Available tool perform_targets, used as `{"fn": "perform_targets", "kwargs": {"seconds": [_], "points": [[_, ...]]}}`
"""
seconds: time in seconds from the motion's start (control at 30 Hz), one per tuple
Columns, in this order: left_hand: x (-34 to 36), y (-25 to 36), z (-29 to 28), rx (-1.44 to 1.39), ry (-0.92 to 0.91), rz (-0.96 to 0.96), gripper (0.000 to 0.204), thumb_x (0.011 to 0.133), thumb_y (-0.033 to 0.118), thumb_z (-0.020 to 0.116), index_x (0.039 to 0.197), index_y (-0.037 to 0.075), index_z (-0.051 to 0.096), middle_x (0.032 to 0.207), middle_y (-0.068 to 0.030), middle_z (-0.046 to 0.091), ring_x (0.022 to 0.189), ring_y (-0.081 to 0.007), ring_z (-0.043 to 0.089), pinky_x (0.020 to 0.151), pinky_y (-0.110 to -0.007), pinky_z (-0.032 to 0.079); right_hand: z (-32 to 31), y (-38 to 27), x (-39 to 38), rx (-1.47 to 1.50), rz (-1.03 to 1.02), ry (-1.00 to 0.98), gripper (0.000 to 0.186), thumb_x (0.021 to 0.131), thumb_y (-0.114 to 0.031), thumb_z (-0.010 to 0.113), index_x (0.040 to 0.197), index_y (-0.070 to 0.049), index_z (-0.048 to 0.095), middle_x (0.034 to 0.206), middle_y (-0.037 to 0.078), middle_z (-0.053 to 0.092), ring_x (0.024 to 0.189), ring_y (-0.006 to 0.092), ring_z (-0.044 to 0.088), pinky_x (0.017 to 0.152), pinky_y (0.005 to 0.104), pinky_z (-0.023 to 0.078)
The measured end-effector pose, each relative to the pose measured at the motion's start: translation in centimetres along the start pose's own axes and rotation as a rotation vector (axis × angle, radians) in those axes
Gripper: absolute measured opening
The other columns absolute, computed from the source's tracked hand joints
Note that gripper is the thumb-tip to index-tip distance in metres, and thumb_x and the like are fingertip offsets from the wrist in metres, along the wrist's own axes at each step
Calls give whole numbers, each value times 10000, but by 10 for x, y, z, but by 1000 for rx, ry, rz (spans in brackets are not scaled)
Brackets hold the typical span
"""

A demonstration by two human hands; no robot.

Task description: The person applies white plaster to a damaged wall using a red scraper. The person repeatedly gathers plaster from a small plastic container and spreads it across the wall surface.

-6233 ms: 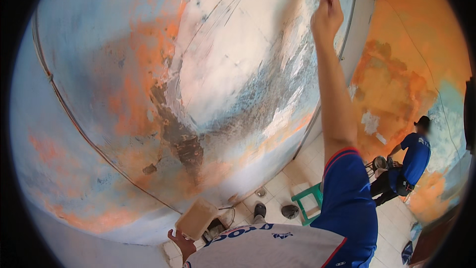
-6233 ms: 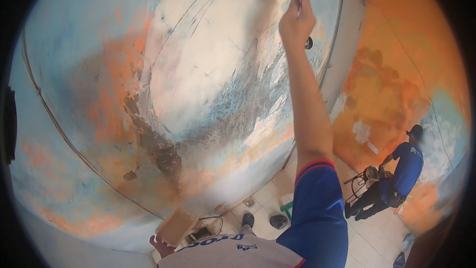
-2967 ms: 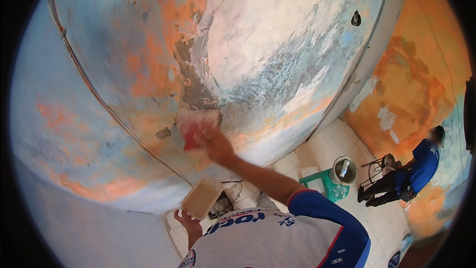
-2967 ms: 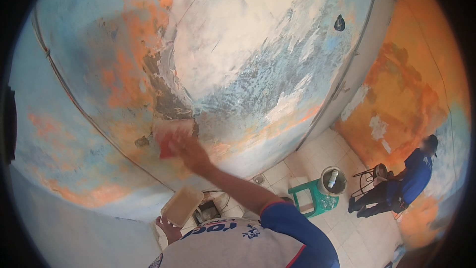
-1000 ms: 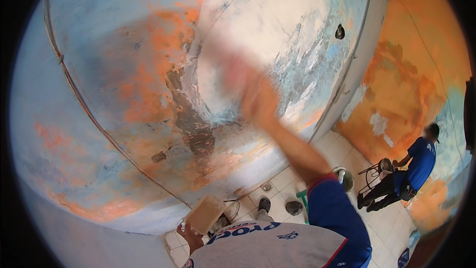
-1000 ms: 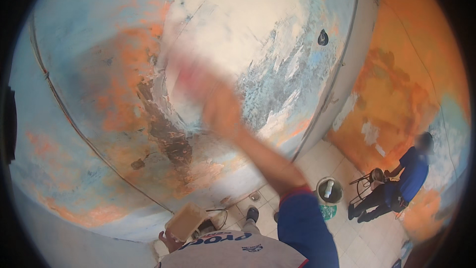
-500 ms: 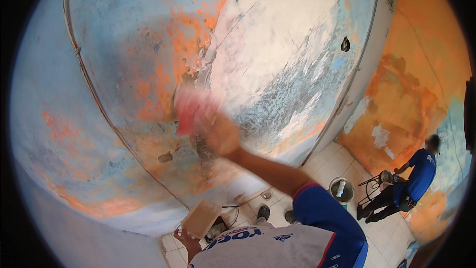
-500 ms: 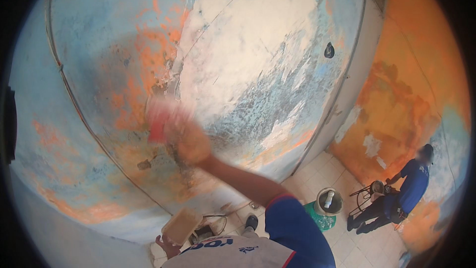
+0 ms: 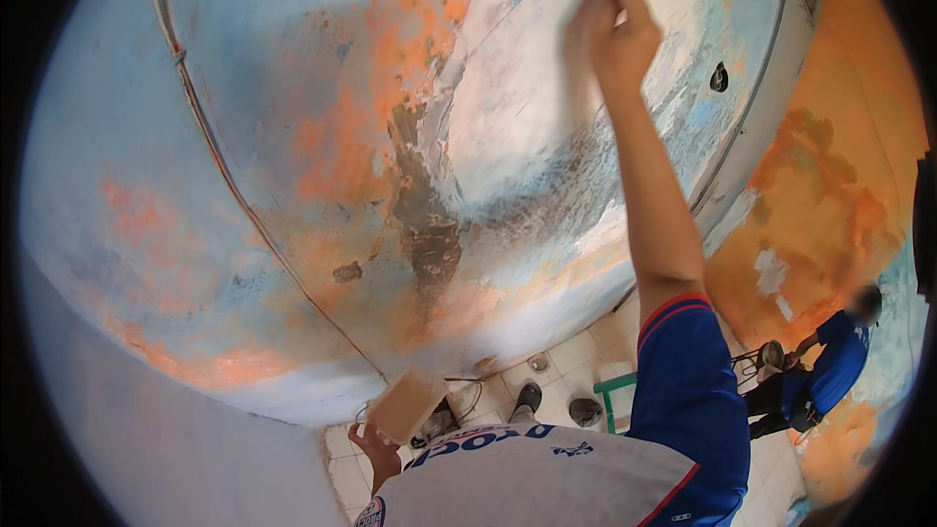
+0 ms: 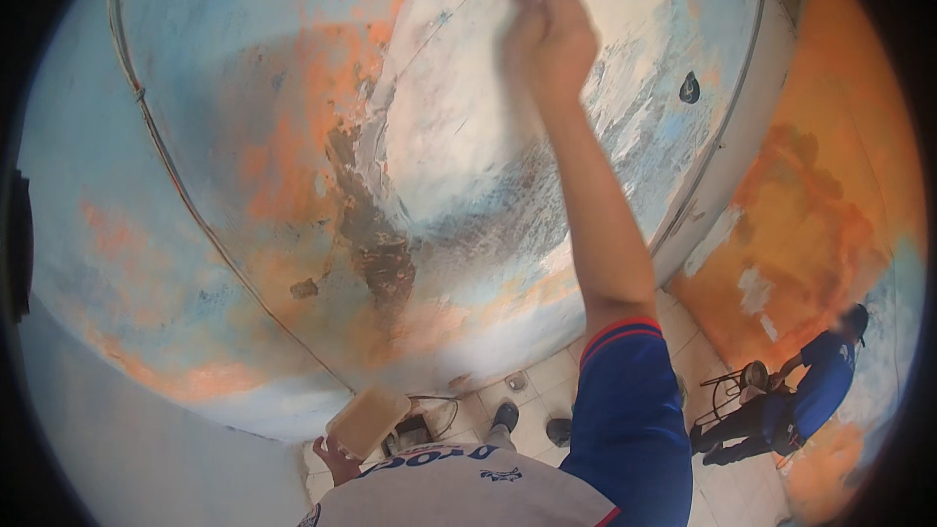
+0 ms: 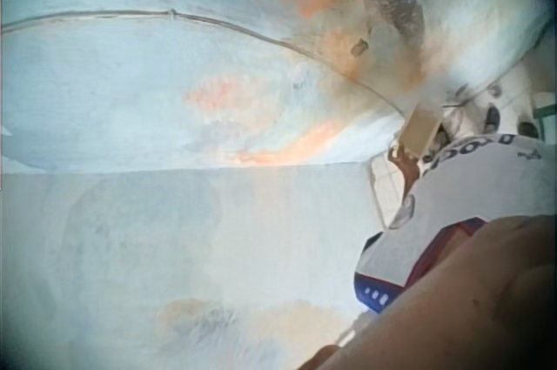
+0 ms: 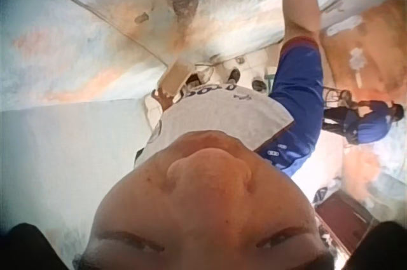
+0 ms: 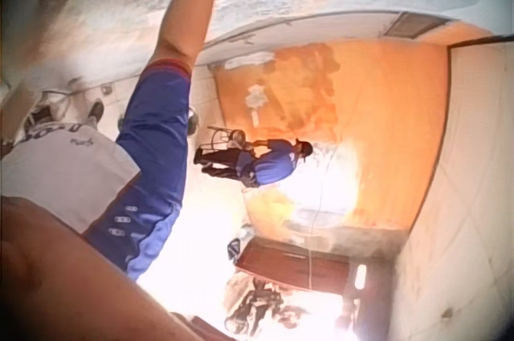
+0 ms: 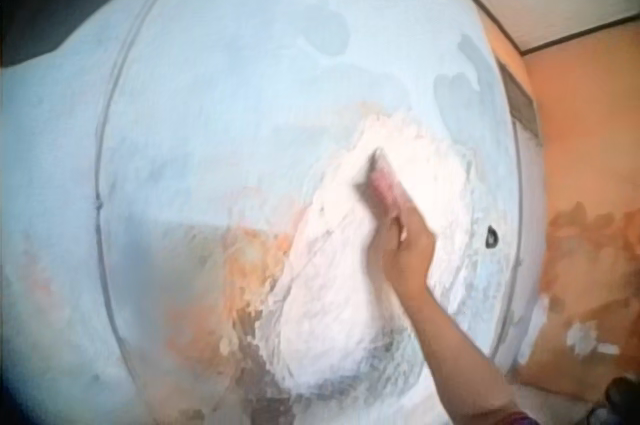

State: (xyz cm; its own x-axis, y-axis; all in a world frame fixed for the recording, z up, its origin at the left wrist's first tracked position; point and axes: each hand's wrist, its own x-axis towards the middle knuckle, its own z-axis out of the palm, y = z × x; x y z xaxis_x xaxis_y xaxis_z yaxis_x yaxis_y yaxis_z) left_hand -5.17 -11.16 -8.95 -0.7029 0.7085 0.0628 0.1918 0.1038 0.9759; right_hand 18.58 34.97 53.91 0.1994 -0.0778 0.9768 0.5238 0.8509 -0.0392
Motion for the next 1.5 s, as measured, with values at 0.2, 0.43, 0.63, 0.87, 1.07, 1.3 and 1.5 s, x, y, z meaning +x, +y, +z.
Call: {"fn": "perform_targets", "kwargs": {"seconds": [0.2,0.43,0.63,0.87,1.07,1.3,1.5], "points": [[12,-39,8,-481,24,-267,598,944,303,665,1373,231,256,1381,-116,354,1231,-329,456,831,-548,511,-16,-119,-281,255,-41,-462,448,856,-21,632,1295,-108,643,1257,109,681,1174,289,641,904,417,554],[6,49,19,-626,145,-447,600,950,334,657,1357,254,224,1386,-125,383,1241,-333,464,801,-580,507,-68,-138,-308,231,148,-629,278,903,-11,549,1119,-63,717,1196,148,697,1117,323,660,945,423,532],[-7,8,13,-232,-10,-242,646,930,325,675,1371,257,208,1358,-116,387,1235,-331,466,809,-598,512,-46,-23,-166,260,121,-180,393,909,-2,521,1284,-2,638,1278,212,659,1194,394,628,1003,452,502],[-23,54,41,-713,342,-487,658,907,353,692,1356,258,220,1345,-126,419,1245,-343,453,802,-591,497,-87,-141,-385,455,-6,-768,495,840,30,610,1326,-64,615,1418,132,577,1307,286,560,1046,427,495],[-72,38,55,-526,354,-335,654,896,369,684,1348,266,223,1331,-136,446,1192,-340,490,784,-567,495,-157,-140,-406,679,289,-972,483,857,64,607,1318,-80,614,1271,148,665,1186,332,607,1004,421,496],[-84,111,138,-634,413,-544,622,894,348,675,1335,259,244,1292,-80,465,1107,-273,505,699,-492,498,-281,-42,-401,375,825,-784,224,976,-46,591,1193,-33,641,1035,133,715,795,209,665,719,329,535],[-86,158,222,-745,249,-342,628,875,232,696,1359,234,296,1277,-36,478,1135,-196,495,729,-402,508,-373,9,-335,1013,1850,-373,497,898,36,581,1363,-39,423,1163,153,655,1013,329,690,893,463,574]]}}
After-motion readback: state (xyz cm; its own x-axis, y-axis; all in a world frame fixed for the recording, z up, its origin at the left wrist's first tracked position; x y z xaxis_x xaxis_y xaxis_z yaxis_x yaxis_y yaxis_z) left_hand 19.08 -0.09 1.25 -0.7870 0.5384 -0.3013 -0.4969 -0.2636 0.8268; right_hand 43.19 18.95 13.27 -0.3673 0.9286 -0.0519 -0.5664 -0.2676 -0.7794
